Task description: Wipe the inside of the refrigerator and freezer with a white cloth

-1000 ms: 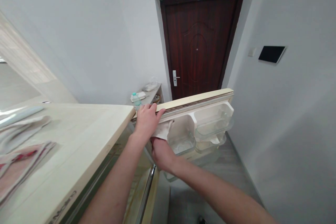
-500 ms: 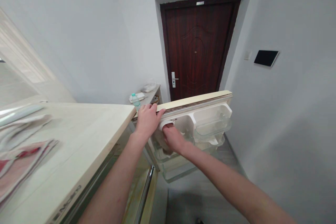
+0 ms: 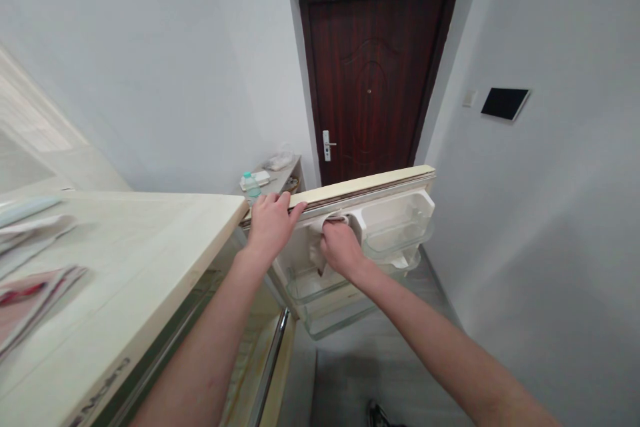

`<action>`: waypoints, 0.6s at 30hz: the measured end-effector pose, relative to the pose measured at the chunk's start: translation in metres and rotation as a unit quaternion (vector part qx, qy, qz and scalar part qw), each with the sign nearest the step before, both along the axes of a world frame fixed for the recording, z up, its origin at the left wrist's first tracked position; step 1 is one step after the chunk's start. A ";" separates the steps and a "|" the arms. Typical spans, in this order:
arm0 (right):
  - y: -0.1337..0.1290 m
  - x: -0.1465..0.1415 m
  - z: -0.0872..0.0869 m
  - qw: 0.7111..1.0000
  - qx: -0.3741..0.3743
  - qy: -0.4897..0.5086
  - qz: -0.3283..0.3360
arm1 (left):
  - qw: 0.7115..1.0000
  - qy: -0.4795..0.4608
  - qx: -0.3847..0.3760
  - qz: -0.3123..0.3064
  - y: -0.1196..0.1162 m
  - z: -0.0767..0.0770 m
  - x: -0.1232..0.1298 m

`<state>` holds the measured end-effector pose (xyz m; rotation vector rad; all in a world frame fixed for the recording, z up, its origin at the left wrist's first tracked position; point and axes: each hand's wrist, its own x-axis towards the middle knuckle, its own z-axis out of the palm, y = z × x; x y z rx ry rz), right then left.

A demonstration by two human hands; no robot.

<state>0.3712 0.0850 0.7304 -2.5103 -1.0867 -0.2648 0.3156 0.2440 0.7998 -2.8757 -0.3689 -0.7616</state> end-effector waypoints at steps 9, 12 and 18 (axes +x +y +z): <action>-0.009 0.009 -0.027 0.998 -0.040 0.035 -0.044 | 1.000 -0.001 -0.002 0.014 0.001 -0.002 0.003; -0.011 0.007 -0.020 0.998 0.024 -0.040 -0.037 | 1.000 0.002 0.006 0.012 0.001 -0.003 0.003; -0.012 0.021 -0.034 0.998 -0.015 0.052 -0.026 | 1.000 0.009 0.014 0.020 0.001 -0.001 0.002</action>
